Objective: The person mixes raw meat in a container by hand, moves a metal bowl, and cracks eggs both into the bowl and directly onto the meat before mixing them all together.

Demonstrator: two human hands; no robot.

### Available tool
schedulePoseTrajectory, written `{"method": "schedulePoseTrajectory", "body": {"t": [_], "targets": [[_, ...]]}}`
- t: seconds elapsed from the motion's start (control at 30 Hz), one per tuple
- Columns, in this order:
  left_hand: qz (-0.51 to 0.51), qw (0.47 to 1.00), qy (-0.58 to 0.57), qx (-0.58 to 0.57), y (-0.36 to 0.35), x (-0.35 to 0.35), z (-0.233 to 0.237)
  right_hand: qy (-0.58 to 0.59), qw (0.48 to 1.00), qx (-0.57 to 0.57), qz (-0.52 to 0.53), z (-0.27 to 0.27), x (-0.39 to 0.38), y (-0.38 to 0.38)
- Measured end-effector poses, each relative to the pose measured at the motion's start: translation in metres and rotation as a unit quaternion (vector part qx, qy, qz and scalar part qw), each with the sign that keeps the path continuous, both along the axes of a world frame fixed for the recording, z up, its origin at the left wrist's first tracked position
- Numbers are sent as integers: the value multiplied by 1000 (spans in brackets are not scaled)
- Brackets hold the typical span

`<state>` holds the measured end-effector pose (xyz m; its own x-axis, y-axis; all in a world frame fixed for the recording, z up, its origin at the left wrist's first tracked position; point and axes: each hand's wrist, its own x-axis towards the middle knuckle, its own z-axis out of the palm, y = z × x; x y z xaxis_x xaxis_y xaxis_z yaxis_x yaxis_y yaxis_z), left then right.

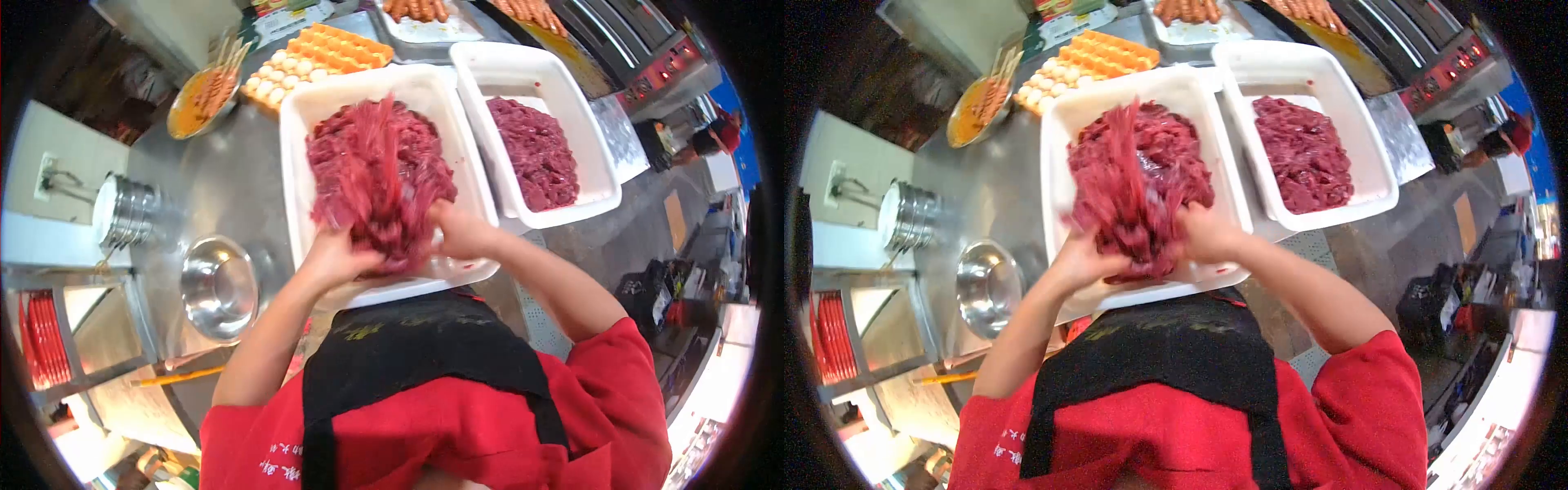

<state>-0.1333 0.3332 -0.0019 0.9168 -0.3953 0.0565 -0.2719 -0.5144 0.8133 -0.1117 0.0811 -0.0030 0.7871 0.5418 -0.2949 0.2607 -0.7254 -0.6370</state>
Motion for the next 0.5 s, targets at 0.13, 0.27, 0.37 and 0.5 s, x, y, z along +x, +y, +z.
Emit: {"method": "schedulePoseTrajectory", "body": {"t": [0.13, 0.27, 0.37, 0.5], "targets": [[216, 818, 384, -369, -13, -27, 40, 156, 924, 143, -317, 22, -12, -3], [295, 716, 484, -408, -31, 4, 4, 242, 860, 151, -423, -24, 13, 39], [243, 648, 585, -422, -40, 28, -5, 374, 771, 407, -316, 16, 20, 57], [195, 740, 427, -482, -31, 35, 27, 254, 795, 495, -240, 51, 24, 63]]}}
